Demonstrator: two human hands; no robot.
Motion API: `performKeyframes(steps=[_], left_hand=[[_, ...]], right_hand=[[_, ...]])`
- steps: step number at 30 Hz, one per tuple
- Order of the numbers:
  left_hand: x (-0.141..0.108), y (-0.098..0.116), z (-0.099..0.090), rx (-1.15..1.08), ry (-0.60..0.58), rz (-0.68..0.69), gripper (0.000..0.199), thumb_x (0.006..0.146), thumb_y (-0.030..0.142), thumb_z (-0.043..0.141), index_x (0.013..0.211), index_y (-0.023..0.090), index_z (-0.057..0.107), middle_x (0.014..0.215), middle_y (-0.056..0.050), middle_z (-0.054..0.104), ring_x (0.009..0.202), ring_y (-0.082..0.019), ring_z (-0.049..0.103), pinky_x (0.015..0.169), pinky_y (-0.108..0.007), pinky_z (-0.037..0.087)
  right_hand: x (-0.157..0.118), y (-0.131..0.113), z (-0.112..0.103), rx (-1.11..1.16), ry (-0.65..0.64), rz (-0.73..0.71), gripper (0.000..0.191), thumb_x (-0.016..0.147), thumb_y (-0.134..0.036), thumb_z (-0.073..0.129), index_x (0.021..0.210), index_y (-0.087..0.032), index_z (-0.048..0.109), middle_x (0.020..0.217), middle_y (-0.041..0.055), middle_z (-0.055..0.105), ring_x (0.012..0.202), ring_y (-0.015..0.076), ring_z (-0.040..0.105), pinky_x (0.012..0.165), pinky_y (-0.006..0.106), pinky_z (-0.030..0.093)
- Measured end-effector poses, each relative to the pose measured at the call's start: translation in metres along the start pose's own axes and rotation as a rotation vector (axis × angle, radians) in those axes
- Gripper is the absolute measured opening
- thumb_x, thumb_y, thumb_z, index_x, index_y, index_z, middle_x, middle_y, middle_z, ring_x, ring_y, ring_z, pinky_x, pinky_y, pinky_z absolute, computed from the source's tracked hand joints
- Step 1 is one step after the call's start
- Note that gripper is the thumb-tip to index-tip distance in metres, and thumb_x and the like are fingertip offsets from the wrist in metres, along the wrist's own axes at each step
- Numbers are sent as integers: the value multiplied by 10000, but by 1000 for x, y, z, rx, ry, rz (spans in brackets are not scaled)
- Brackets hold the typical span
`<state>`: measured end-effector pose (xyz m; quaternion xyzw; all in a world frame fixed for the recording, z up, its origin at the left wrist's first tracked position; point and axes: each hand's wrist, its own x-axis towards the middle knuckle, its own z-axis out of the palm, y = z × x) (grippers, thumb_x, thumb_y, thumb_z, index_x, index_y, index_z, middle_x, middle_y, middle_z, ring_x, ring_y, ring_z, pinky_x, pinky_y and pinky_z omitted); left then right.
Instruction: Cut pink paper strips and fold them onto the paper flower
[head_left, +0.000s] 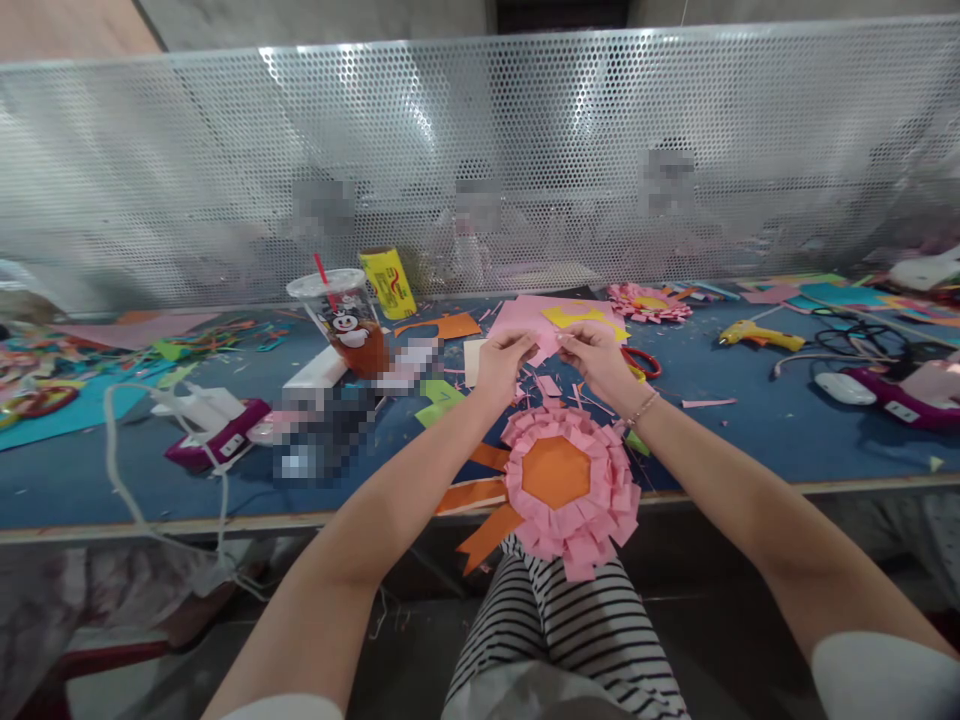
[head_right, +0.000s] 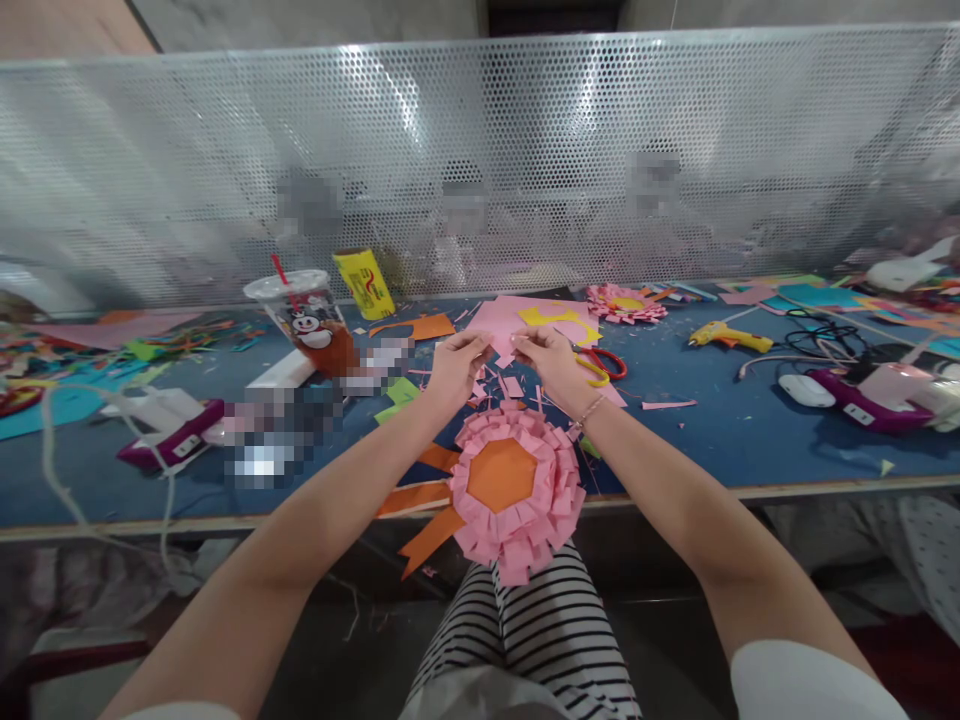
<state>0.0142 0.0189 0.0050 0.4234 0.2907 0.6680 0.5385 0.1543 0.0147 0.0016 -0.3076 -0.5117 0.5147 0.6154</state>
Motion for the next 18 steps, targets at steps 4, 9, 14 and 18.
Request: performKeyframes(steps=[4, 9, 14, 18], left_hand=[[-1, 0, 1, -35, 1, -4, 231, 468, 203, 780, 650, 135, 654, 642, 11, 622, 589, -70, 554, 662, -239, 467], [-1, 1, 2, -31, 4, -2, 215, 482, 214, 773, 630, 135, 640, 616, 19, 605, 563, -63, 538, 652, -240, 467], [0, 1, 1, -28, -14, 17, 201, 490, 212, 768, 614, 139, 628, 590, 27, 592, 550, -63, 537, 635, -234, 466], [-1, 2, 2, -27, -39, 41, 205, 494, 220, 770, 619, 146, 626, 593, 30, 590, 549, -63, 541, 630, -232, 468]], right_hand=[[0, -1, 0, 28, 6, -3, 238, 560, -313, 743, 693, -180, 596, 655, -33, 567, 611, 73, 524, 635, 228, 452], [0, -1, 1, 27, -1, -8, 214, 580, -296, 735, 698, -178, 601, 644, -34, 570, 600, 69, 523, 624, 223, 446], [-1, 0, 0, 48, -17, -4, 198, 589, -285, 734, 697, -177, 608, 642, -32, 574, 593, 69, 527, 622, 222, 448], [0, 0, -1, 80, -38, 6, 192, 590, -279, 736, 704, -179, 618, 659, -27, 580, 612, 74, 537, 633, 223, 453]])
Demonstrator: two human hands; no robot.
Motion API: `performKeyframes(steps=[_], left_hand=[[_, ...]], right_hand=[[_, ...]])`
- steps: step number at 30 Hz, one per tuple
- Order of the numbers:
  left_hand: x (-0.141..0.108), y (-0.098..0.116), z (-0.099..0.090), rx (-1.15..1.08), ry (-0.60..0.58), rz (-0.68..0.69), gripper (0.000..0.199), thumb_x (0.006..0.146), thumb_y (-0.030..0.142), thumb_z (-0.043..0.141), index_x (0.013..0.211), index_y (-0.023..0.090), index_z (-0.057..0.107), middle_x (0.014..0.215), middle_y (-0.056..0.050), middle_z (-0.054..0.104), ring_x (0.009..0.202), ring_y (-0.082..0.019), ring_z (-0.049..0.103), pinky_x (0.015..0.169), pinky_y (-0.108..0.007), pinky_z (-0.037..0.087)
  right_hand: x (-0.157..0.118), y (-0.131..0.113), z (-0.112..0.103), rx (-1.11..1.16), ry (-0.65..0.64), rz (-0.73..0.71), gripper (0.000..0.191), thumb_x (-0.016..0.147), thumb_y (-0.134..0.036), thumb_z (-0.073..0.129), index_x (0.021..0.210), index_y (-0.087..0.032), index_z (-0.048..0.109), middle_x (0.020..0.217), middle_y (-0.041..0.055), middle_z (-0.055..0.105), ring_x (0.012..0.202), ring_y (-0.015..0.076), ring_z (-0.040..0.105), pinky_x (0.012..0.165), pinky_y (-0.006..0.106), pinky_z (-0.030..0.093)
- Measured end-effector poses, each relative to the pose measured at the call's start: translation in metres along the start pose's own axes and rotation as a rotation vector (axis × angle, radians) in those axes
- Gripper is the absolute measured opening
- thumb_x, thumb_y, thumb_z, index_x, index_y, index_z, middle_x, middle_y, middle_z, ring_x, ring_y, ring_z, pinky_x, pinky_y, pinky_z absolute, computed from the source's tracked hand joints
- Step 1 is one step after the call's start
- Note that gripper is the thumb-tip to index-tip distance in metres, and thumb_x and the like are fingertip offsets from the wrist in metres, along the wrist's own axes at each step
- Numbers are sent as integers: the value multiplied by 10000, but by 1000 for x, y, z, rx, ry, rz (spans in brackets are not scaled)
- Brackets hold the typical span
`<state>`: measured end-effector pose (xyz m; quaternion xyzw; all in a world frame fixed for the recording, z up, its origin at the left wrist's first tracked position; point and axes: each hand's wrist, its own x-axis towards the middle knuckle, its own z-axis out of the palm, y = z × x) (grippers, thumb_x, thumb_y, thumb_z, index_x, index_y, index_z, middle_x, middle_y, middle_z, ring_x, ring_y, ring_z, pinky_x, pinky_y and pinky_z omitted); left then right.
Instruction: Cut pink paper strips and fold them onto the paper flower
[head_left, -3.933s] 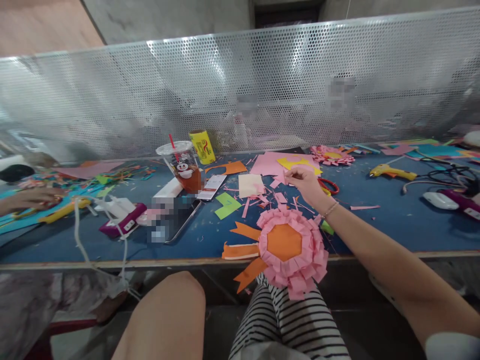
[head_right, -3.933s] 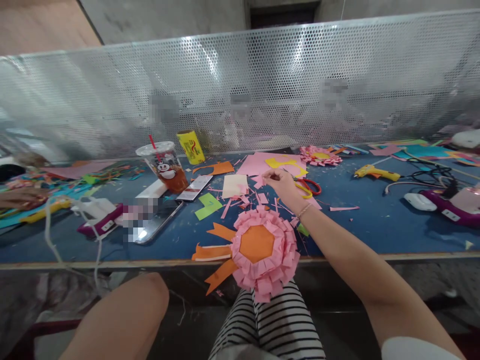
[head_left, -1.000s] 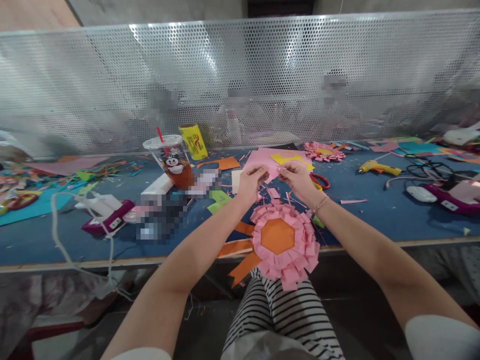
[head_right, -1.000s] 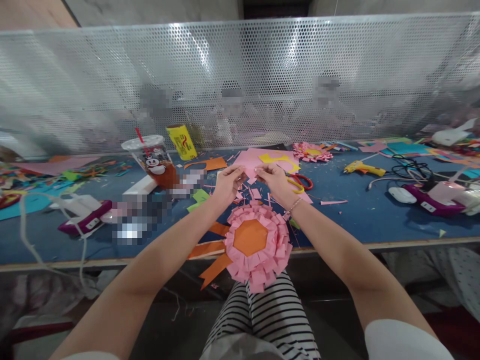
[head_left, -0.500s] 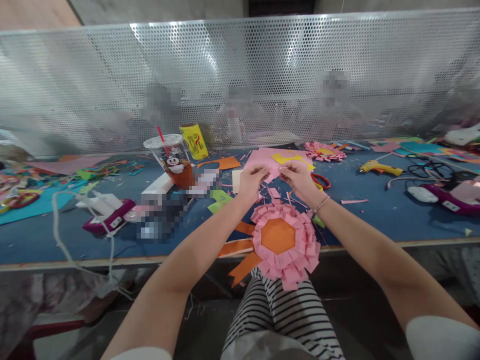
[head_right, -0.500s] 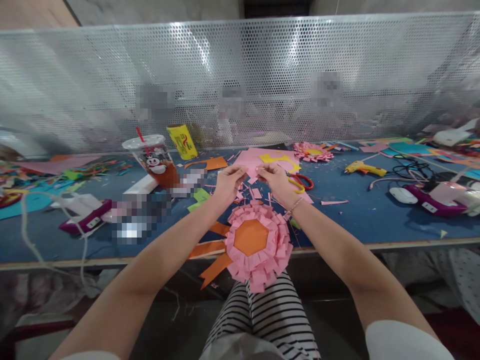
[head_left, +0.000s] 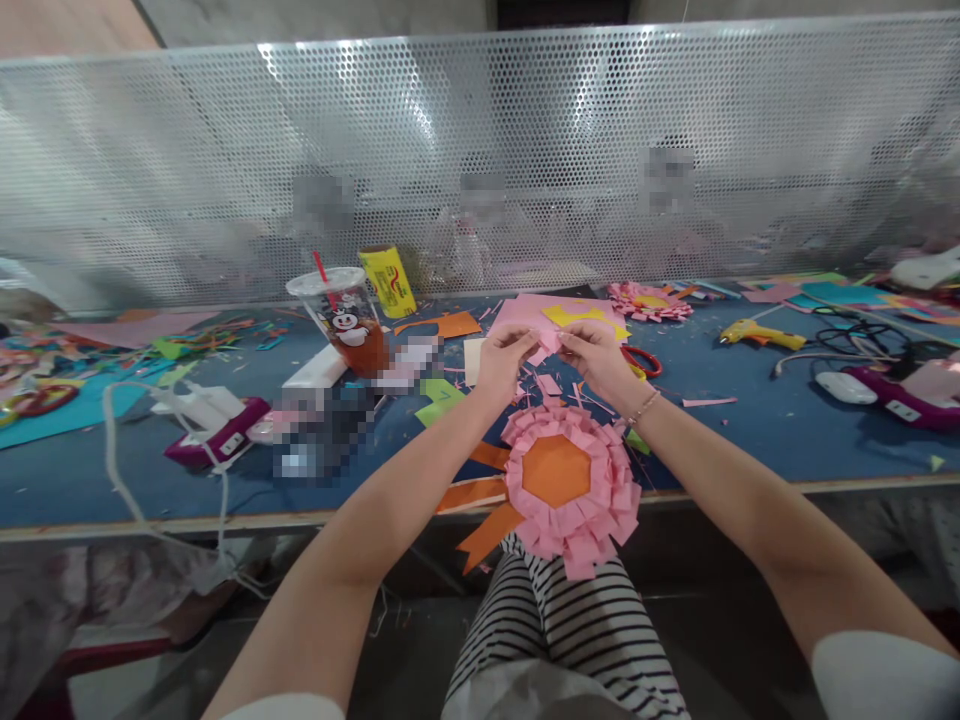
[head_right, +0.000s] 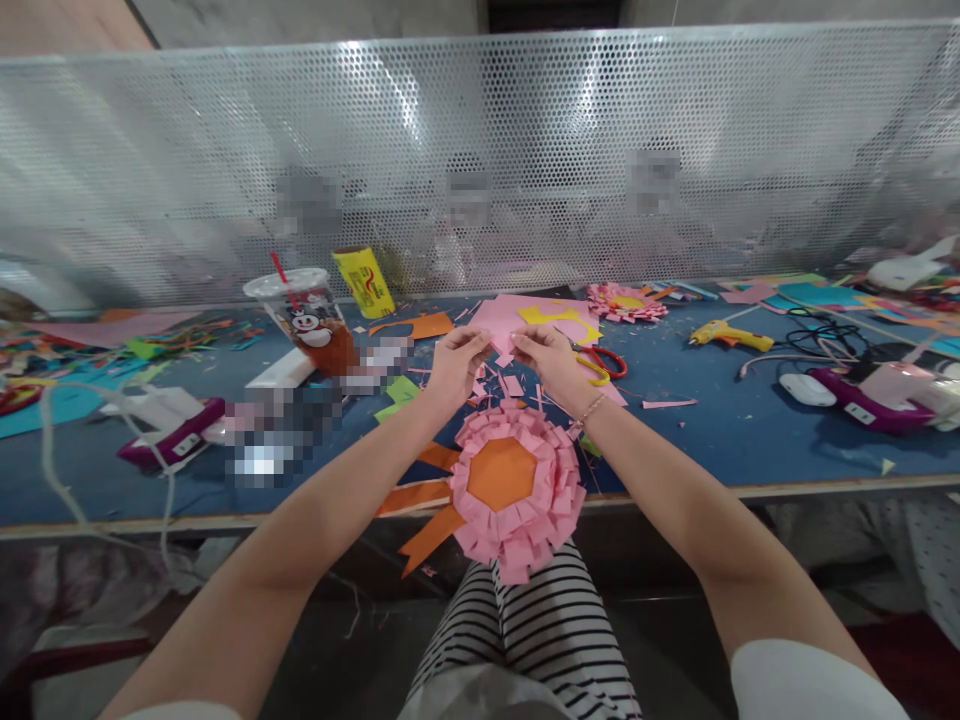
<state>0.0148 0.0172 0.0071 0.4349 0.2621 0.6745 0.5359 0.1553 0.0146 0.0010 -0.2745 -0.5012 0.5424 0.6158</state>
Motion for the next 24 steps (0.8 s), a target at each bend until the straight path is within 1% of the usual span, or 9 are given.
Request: performKeyframes(steps=[5, 9, 15, 19, 21, 24], left_hand=[[-1, 2, 1, 1, -2, 10, 221, 490, 214, 777, 667, 158, 656, 615, 28, 599, 569, -60, 547, 643, -228, 475], [-1, 3, 1, 8, 4, 17, 197, 494, 219, 775, 641, 155, 660, 608, 27, 600, 567, -58, 544, 626, -219, 472], [-1, 2, 1, 5, 23, 3, 204, 473, 220, 780, 619, 157, 652, 604, 30, 600, 572, -61, 539, 656, -234, 476], [-1, 2, 1, -16, 22, -11, 189, 483, 200, 771, 624, 156, 653, 612, 28, 605, 586, -64, 546, 674, -240, 478], [-1, 3, 1, -27, 27, -23, 180, 490, 185, 765, 626, 159, 650, 618, 27, 609, 592, -65, 550, 675, -240, 477], [-1, 4, 0, -28, 35, -49, 176, 502, 178, 759, 632, 164, 641, 626, 31, 608, 588, -62, 547, 681, -242, 475]], right_hand=[[0, 1, -1, 8, -29, 3, 187, 597, -289, 734, 697, -180, 620, 667, -24, 585, 615, 75, 536, 640, 226, 454], [0, -1, 1, -5, -35, -4, 192, 597, -298, 734, 699, -183, 619, 672, -23, 588, 615, 74, 533, 638, 225, 451], [-2, -3, 2, -19, -20, 4, 213, 579, -311, 742, 690, -180, 616, 662, -27, 578, 608, 71, 526, 631, 222, 449], [-2, -4, 3, -38, 1, 2, 223, 570, -311, 746, 694, -178, 617, 657, -25, 583, 609, 74, 530, 628, 224, 448], [-2, -3, 3, -61, 15, -5, 224, 573, -310, 742, 708, -179, 622, 660, -24, 587, 610, 75, 531, 625, 224, 447], [1, 0, 1, -92, 34, -28, 262, 580, -318, 732, 784, -187, 633, 689, -22, 601, 623, 80, 537, 629, 230, 451]])
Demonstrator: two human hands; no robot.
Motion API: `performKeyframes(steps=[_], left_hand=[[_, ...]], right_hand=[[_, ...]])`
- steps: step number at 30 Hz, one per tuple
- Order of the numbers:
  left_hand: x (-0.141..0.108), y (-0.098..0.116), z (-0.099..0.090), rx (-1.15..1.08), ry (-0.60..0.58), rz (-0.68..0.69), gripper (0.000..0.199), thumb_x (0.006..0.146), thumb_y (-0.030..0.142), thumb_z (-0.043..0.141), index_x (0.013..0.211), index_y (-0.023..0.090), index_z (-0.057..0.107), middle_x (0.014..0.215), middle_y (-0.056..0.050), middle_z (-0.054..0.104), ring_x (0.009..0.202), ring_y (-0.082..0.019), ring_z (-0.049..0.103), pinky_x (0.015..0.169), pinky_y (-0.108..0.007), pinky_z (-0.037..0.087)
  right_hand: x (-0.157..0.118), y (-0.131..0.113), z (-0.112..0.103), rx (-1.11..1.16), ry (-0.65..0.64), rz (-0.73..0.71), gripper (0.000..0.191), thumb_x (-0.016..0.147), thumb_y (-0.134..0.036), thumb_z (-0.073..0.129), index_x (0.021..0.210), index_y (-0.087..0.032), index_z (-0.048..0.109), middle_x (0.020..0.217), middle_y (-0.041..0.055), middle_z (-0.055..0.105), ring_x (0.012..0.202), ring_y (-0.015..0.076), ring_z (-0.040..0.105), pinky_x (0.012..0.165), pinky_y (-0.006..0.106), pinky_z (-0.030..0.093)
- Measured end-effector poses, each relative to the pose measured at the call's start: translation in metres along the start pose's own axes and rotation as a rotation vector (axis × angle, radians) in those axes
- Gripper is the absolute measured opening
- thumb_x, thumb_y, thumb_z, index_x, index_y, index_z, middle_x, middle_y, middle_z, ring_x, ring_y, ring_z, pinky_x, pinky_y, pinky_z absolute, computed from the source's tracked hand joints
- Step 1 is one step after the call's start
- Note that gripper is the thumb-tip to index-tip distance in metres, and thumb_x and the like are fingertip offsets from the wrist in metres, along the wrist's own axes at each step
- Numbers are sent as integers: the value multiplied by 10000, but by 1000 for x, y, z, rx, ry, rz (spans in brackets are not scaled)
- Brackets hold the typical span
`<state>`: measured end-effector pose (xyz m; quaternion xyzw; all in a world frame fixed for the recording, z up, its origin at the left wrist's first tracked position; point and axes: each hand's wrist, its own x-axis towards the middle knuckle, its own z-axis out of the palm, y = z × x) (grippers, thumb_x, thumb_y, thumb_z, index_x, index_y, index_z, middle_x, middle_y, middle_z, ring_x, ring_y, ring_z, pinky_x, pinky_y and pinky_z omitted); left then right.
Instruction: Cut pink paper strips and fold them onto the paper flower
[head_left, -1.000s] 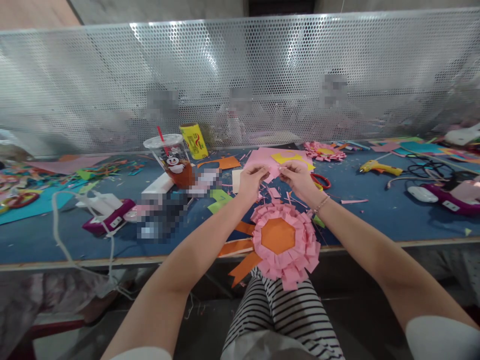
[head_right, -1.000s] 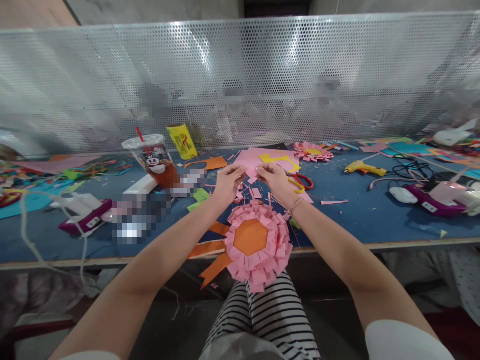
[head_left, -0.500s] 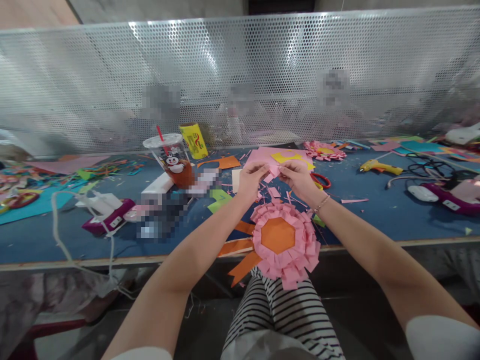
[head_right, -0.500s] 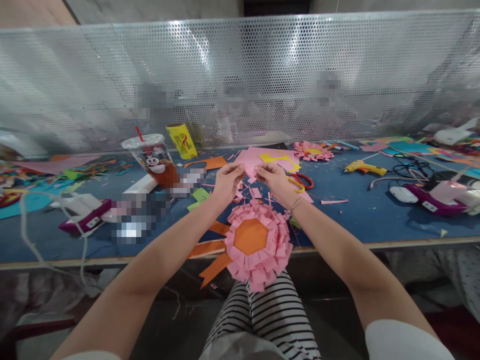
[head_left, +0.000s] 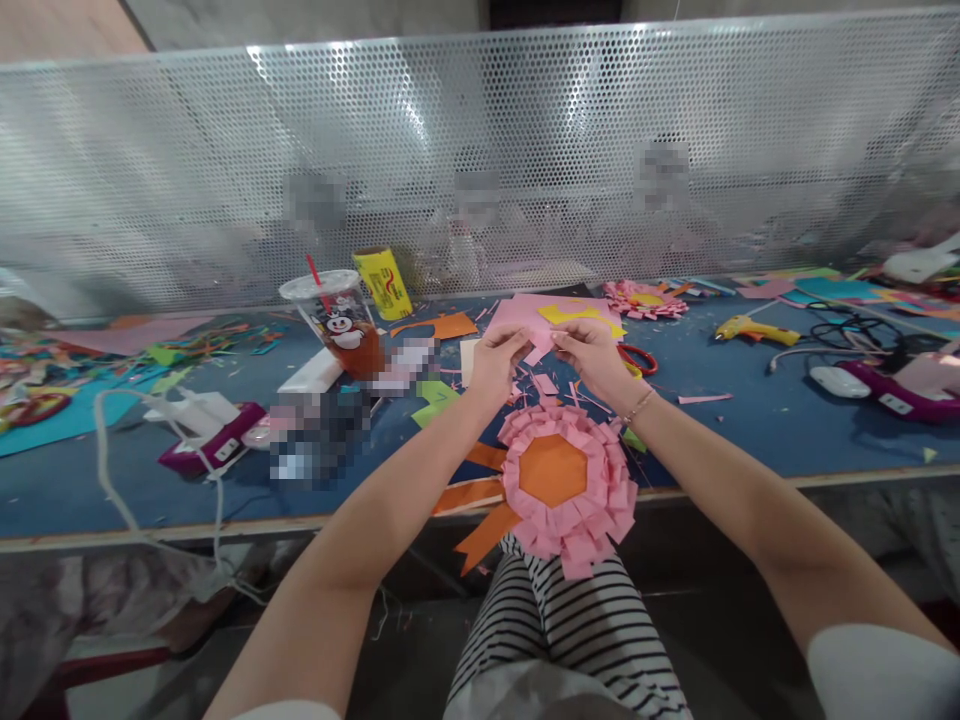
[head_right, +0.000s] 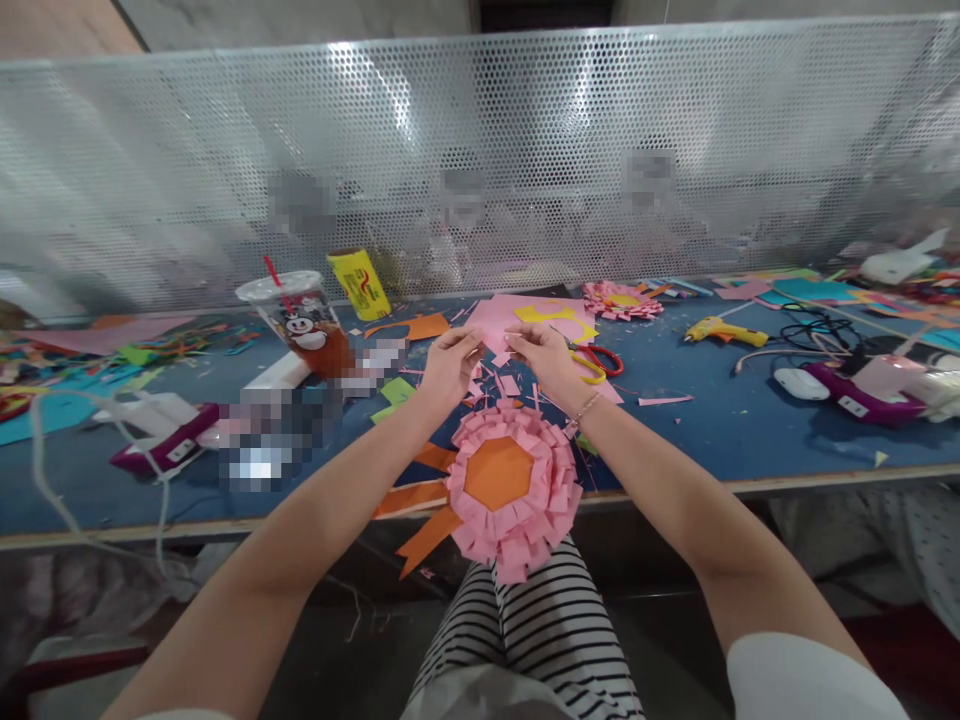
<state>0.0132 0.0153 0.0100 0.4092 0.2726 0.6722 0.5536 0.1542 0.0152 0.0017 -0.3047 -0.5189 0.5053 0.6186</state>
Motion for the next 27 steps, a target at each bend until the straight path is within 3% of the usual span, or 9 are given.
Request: performKeyframes(steps=[3, 18, 27], left_hand=[[1, 0, -1, 14, -2, -13, 190, 505, 184, 757, 645, 165, 631, 630, 35, 598, 586, -61, 544, 682, -244, 472], [4, -8, -9, 292, -143, -88, 230, 519, 245, 737, 650, 148, 575, 604, 27, 553, 576, -71, 516, 617, -228, 440], [0, -10, -9, 383, -250, -150, 228, 514, 227, 723, 657, 152, 561, 593, 26, 568, 534, -70, 513, 572, -223, 434]], right_hand=[[3, 3, -2, -26, 23, -19, 298, 581, -323, 726, 831, -190, 631, 701, -21, 606, 634, 85, 542, 631, 232, 454], [3, 1, -4, -14, 38, -59, 207, 594, -342, 699, 686, -190, 592, 675, -30, 559, 601, 77, 486, 572, 218, 409], [7, 4, -7, -80, 42, -114, 248, 618, -424, 678, 631, -194, 587, 571, -33, 497, 521, 77, 396, 482, 228, 310]])
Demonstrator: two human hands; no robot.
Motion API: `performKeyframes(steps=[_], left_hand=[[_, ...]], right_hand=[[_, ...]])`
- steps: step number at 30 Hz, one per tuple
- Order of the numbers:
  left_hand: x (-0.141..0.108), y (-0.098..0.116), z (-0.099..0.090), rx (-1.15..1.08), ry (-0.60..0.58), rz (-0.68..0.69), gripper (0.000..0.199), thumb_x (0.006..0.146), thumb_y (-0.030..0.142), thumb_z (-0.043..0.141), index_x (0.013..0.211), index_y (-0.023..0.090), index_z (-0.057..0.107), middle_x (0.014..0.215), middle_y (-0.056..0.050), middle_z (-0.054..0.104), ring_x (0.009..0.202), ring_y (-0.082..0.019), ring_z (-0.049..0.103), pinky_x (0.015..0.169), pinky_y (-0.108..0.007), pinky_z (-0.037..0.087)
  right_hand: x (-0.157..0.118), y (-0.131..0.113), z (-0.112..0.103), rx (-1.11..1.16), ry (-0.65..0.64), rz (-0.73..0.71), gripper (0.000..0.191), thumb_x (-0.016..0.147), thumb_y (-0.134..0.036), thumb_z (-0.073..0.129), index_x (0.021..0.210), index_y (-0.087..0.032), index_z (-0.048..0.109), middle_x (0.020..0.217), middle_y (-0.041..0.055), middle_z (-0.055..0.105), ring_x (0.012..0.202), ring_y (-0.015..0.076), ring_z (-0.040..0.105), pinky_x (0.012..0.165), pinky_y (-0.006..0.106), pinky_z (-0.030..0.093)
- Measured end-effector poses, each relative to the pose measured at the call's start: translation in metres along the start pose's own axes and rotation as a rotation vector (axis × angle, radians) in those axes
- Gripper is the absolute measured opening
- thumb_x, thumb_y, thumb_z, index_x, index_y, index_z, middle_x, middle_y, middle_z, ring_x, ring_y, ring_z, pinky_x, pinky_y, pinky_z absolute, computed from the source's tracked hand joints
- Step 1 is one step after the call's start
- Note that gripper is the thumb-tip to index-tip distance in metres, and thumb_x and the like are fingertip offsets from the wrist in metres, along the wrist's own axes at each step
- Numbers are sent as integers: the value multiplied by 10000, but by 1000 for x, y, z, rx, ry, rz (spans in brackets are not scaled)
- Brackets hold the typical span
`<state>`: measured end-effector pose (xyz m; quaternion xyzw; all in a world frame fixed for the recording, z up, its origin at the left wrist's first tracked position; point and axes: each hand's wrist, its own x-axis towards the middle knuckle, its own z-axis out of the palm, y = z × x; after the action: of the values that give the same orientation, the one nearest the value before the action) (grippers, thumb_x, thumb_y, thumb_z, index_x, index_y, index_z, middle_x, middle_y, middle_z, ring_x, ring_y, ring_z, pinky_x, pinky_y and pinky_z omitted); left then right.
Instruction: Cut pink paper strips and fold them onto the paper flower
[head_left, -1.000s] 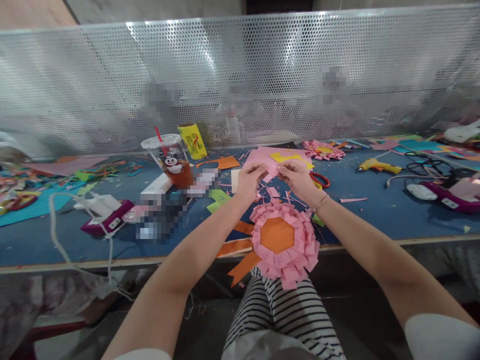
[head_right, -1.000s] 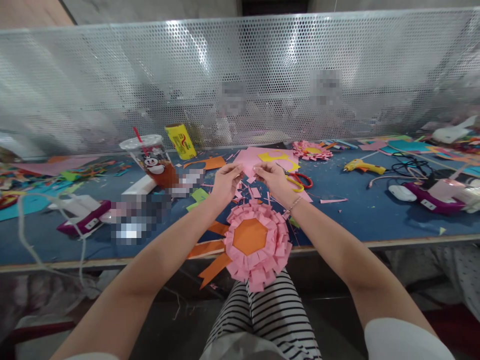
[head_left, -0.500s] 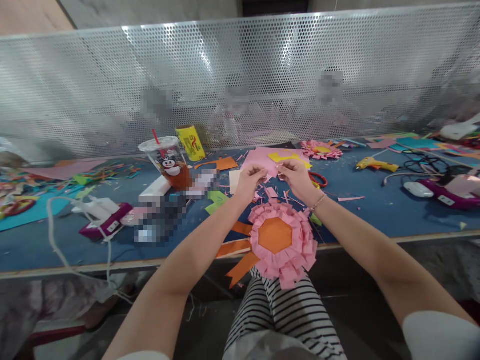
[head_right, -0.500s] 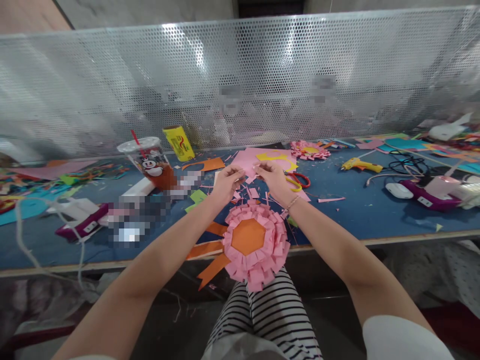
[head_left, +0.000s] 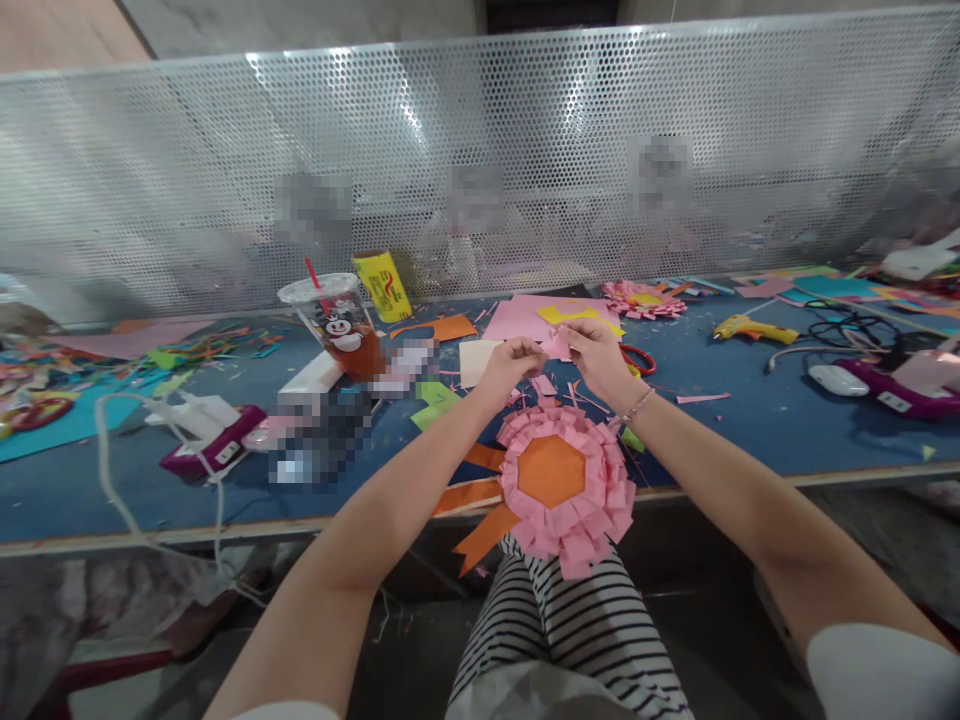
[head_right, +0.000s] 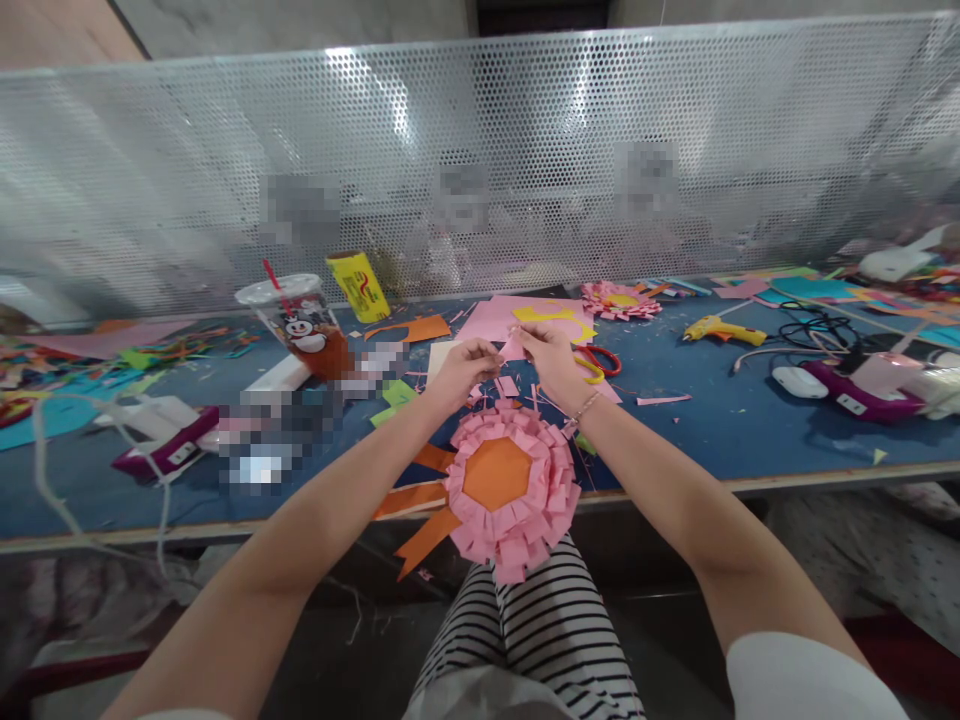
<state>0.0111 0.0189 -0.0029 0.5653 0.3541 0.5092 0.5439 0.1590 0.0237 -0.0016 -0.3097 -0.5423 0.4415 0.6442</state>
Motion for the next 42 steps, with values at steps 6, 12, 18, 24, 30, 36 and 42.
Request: performKeyframes(steps=[6, 12, 18, 24, 30, 36, 42], left_hand=[[0, 0, 0, 9, -3, 3, 220, 511, 214, 715, 660, 148, 567, 597, 27, 581, 528, -68, 520, 565, -215, 435], [-2, 2, 0, -11, -48, -4, 259, 492, 246, 757, 662, 136, 595, 605, 2, 612, 577, -96, 572, 629, -249, 469], [-4, 3, 1, 31, -94, -32, 311, 496, 261, 761, 726, 144, 589, 614, 1, 618, 584, -114, 589, 634, -263, 461], [-7, 7, 8, 366, -76, 243, 270, 692, 409, 604, 627, 148, 592, 557, 15, 539, 520, -74, 457, 517, -207, 338], [-9, 9, 10, 497, -2, 325, 274, 726, 373, 558, 562, 154, 568, 500, 29, 461, 491, -74, 357, 479, -220, 266], [-5, 6, 6, 481, -16, 252, 302, 697, 391, 578, 520, 148, 542, 467, 32, 442, 454, -67, 331, 464, -231, 237], [-3, 5, 4, 483, -4, 184, 340, 615, 464, 646, 566, 137, 570, 488, 30, 485, 462, -62, 365, 471, -218, 257]], right_hand=[[-2, -3, 1, 55, 26, 38, 222, 596, -397, 700, 659, -201, 616, 562, -36, 495, 517, 79, 388, 477, 232, 295], [-3, -10, 3, 67, 48, 45, 206, 576, -372, 706, 601, -199, 597, 536, -32, 477, 513, 85, 376, 484, 243, 284], [-2, -7, 0, 23, 40, 13, 231, 584, -381, 701, 552, -198, 564, 530, -32, 477, 516, 85, 392, 491, 241, 293], [-1, 4, -2, -44, -57, -6, 181, 602, -369, 699, 621, -196, 647, 620, -20, 565, 575, 92, 462, 562, 240, 363], [-3, 7, 1, -76, -111, -24, 158, 626, -360, 682, 657, -206, 681, 626, -11, 594, 606, 108, 503, 638, 259, 421], [-3, 8, 0, -72, -99, -46, 139, 618, -342, 692, 658, -209, 686, 667, -3, 629, 651, 118, 545, 670, 263, 429], [-1, 9, 0, -53, -92, -15, 144, 596, -320, 699, 663, -194, 681, 656, -12, 625, 639, 112, 539, 662, 251, 428]])
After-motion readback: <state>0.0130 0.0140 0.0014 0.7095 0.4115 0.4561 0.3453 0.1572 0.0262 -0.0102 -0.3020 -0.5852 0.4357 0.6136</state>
